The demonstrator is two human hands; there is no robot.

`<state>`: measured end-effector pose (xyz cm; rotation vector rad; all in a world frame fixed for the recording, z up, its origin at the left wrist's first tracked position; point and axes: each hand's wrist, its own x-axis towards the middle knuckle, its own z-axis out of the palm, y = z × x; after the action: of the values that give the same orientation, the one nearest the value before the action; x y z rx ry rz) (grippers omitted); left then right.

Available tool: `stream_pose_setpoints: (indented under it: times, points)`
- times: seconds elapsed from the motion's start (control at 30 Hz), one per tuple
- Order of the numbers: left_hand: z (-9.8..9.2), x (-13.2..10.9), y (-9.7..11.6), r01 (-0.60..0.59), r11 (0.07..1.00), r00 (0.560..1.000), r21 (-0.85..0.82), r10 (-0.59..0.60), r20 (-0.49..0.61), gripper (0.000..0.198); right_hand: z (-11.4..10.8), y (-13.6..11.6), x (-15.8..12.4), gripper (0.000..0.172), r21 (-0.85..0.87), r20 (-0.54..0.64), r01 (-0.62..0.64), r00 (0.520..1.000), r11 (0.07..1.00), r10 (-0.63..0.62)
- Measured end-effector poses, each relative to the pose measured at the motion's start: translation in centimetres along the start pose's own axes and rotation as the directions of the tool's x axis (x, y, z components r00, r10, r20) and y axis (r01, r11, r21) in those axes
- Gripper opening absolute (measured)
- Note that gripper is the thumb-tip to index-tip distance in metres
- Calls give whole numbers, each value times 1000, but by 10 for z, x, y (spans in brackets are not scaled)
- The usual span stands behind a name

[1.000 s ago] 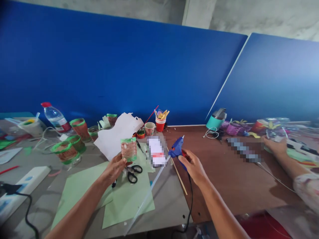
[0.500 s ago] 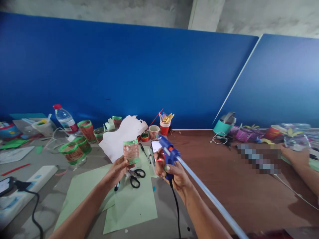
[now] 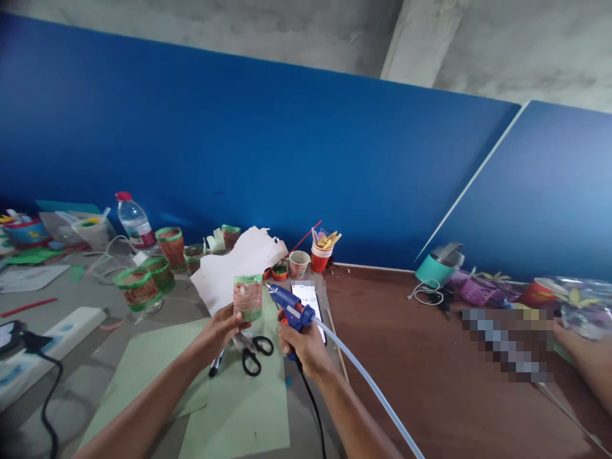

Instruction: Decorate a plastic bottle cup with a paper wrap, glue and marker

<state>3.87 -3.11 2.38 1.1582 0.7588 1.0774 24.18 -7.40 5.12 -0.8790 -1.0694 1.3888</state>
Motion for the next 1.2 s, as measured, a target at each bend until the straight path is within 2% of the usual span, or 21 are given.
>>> stream_pose_setpoints:
  times: [0.17,0.3,0.47,0.67,0.77,0.93,1.2]
  points:
    - [2,1,0,-30,999,999,33,30,-12,64,-2,9,-8,33,-34,49,110,993,993,-108]
    - [4,1,1,-21,999,999,46,22,-27,63,-2,19,-12,35,-162,100,117,990,980,-102]
    - [7,0,3,-34,998,998,48,36,-42,60,-3,29,-15,39,-312,17,90,996,946,-89]
    - [9,-3,7,-51,997,997,55,54,-48,61,-1,22,-17,40,-423,-29,77,995,903,-98]
    - [10,-3,8,-56,997,998,51,58,-35,61,1,20,-17,36,-445,-15,91,994,891,-109]
    - [10,-3,5,-61,997,998,55,62,-28,60,5,16,-17,31,-480,-56,57,994,876,-96]
    - [10,0,1,-98,994,995,55,98,-3,61,5,16,-16,34,-499,-56,73,992,864,-117]
